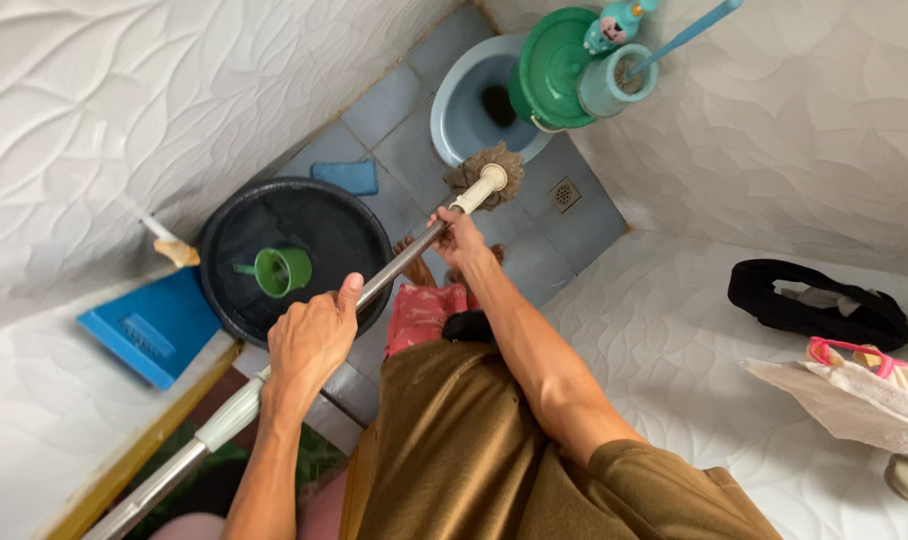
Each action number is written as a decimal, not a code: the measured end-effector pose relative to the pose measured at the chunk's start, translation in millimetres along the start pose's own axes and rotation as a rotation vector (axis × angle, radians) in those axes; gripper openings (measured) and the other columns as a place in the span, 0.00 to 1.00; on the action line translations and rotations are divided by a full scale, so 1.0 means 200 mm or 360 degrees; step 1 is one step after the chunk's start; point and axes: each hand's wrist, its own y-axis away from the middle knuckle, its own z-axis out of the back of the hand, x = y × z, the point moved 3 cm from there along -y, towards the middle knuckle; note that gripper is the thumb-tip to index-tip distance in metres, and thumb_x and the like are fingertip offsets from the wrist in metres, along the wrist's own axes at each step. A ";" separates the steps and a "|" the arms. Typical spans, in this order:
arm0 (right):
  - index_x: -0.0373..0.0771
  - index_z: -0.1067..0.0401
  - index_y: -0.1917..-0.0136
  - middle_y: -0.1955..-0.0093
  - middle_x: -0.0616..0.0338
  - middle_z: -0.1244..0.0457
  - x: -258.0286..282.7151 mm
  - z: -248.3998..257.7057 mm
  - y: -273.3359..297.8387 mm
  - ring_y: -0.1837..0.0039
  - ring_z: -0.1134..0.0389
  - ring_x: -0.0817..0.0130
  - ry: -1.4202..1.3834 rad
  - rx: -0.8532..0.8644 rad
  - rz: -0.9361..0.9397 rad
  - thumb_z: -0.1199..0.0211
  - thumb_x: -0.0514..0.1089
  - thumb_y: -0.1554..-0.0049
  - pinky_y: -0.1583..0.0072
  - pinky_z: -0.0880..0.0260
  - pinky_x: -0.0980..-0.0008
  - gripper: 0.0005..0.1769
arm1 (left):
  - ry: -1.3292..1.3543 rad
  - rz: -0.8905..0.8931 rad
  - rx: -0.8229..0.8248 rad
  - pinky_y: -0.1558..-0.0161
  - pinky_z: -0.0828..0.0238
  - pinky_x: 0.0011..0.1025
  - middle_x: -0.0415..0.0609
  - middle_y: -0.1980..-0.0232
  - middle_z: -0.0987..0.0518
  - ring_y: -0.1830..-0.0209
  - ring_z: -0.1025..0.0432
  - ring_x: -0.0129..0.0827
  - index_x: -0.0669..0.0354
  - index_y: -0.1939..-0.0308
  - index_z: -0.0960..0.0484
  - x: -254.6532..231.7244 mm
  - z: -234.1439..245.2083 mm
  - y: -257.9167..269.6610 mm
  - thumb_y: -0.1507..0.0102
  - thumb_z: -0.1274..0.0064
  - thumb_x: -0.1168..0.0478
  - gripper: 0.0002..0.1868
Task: The person mops the tiled floor, wrings a mop by hand, and uses a brush and sponge to scrub the toilet and floor areas.
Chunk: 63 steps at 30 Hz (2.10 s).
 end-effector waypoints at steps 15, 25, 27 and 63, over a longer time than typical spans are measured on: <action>0.39 0.32 0.51 0.55 0.60 0.34 0.13 0.16 0.35 0.54 0.32 0.68 -0.0373 0.0174 0.0261 0.35 0.44 0.39 0.48 0.26 0.62 0.09 | 0.0134 -0.0688 -0.0190 0.53 0.25 0.50 0.65 0.52 0.18 0.55 0.21 0.59 0.68 0.57 0.18 -0.66 -0.91 -0.62 0.34 0.49 0.55 0.16; 0.49 0.31 0.48 0.46 0.63 0.37 0.13 0.16 0.61 0.39 0.38 0.66 0.0335 0.0171 0.0477 0.34 0.55 0.39 0.35 0.41 0.49 0.13 | 0.0339 -0.0550 0.0117 0.58 0.27 0.53 0.69 0.62 0.19 0.59 0.23 0.64 0.66 0.57 0.19 -0.65 -0.84 -0.66 0.42 0.43 0.59 0.14; 0.46 0.31 0.40 0.40 0.61 0.37 0.17 0.16 0.66 0.35 0.40 0.63 0.0276 0.0334 0.0298 0.40 0.64 0.43 0.31 0.47 0.45 0.26 | 0.0645 -0.0652 0.0174 0.63 0.23 0.48 0.65 0.67 0.18 0.64 0.19 0.58 0.67 0.59 0.20 -0.59 -0.80 -0.66 0.41 0.48 0.63 0.11; 0.35 0.48 0.18 0.22 0.33 0.48 1.11 -0.46 0.80 0.22 0.43 0.40 -0.1137 0.1501 0.0257 0.39 0.74 0.45 0.25 0.42 0.42 0.57 | 0.2453 0.0004 0.1005 0.30 0.39 0.47 0.52 0.18 0.46 0.24 0.42 0.45 0.39 0.22 0.49 -1.14 -0.62 -1.02 0.42 0.65 0.25 0.48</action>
